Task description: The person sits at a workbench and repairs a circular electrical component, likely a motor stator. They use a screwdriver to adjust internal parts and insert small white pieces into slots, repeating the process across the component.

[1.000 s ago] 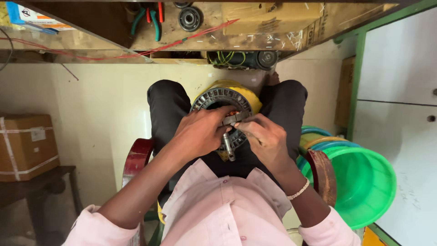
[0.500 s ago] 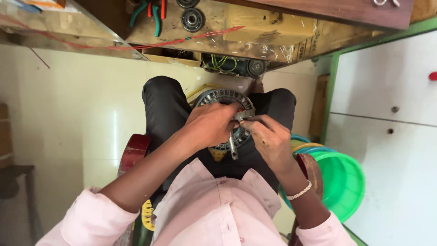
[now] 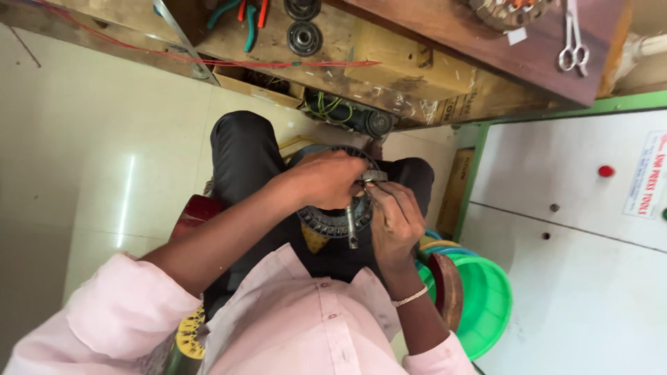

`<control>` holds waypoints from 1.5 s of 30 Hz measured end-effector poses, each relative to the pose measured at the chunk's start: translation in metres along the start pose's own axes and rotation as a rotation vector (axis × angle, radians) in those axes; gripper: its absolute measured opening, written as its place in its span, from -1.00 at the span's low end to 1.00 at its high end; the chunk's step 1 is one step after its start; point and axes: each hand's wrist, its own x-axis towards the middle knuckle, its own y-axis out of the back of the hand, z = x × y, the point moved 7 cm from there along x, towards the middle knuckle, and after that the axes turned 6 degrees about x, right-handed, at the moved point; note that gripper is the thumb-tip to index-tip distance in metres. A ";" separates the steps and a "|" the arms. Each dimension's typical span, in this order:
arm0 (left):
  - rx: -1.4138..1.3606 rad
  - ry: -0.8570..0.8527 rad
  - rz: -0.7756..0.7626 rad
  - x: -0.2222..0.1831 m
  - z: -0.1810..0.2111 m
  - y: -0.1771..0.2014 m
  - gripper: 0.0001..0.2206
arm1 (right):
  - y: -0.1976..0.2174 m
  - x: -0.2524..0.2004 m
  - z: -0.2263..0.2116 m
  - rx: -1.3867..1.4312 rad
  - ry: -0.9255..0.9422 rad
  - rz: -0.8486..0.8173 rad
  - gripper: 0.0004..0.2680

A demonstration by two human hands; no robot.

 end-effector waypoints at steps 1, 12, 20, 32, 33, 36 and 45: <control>-0.006 -0.023 -0.004 0.001 0.000 0.000 -0.74 | -0.001 0.000 0.000 0.002 -0.009 -0.021 -0.83; -0.130 -0.268 0.056 -0.053 0.009 0.003 -0.55 | 0.007 -0.030 0.031 0.189 -0.239 -0.042 -0.66; -0.154 -0.188 0.697 -0.083 0.016 -0.007 -0.42 | -0.014 -0.040 0.059 0.529 -0.364 -0.305 -0.65; 0.268 -0.177 0.846 -0.087 0.020 -0.040 -0.59 | -0.017 -0.041 0.065 0.606 -0.355 -0.352 -0.64; 0.286 -0.186 0.856 -0.087 0.020 -0.041 -0.58 | -0.016 -0.042 0.065 0.605 -0.357 -0.354 -0.64; 0.316 -0.193 0.855 -0.086 0.016 -0.046 -0.59 | -0.015 -0.042 0.063 0.570 -0.296 -0.360 -0.64; 0.385 -0.178 0.949 -0.092 0.025 -0.044 -0.56 | -0.013 -0.042 0.055 0.587 -0.257 -0.294 -0.66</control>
